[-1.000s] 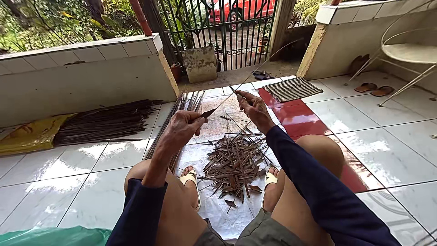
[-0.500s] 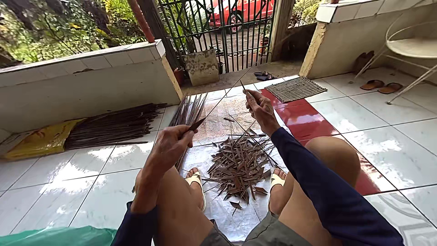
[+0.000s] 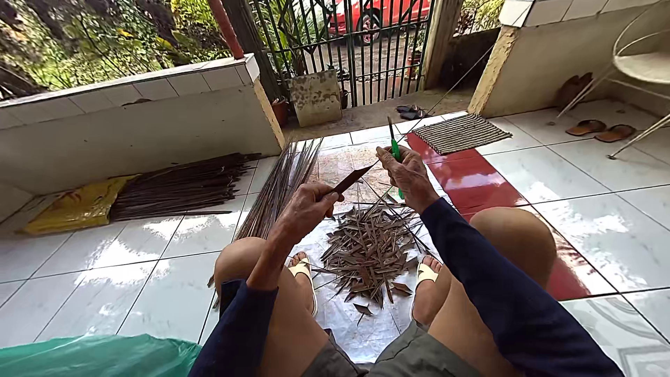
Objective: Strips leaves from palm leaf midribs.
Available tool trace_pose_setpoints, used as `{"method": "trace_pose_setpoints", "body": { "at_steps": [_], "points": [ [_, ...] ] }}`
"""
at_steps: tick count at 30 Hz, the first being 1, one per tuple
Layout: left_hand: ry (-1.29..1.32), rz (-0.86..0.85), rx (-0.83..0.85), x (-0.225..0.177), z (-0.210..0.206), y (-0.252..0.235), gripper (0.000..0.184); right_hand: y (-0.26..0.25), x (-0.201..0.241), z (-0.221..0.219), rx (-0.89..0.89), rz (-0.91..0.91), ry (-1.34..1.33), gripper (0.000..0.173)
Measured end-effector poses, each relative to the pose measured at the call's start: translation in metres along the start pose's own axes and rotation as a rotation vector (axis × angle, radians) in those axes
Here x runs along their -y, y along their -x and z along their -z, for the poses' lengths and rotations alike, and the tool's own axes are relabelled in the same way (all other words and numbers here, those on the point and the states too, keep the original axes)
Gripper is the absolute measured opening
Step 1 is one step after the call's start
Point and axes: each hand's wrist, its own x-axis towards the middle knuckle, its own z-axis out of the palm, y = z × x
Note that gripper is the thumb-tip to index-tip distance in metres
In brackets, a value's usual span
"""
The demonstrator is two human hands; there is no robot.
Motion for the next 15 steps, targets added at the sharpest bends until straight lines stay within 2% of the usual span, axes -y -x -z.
{"method": "trace_pose_setpoints", "body": {
  "at_steps": [3, 4, 8, 15],
  "points": [
    [-0.172, 0.017, -0.144, 0.011, 0.001, -0.004, 0.023, 0.010, -0.007, 0.003, 0.052, 0.011, 0.220, 0.047],
    [-0.226, 0.033, -0.193, 0.012, 0.001, -0.004, 0.022, 0.015, -0.009, 0.001, 0.097, 0.025, 0.236, 0.050],
    [-0.281, 0.037, -0.323, 0.013, -0.002, -0.007, 0.021, 0.046, -0.009, -0.012, 0.294, 0.102, 0.243, 0.035],
    [-0.329, -0.066, -0.361, 0.016, -0.013, -0.015, 0.019, 0.057, -0.017, -0.029, 0.358, 0.166, 0.296, 0.034]
  ]
}}
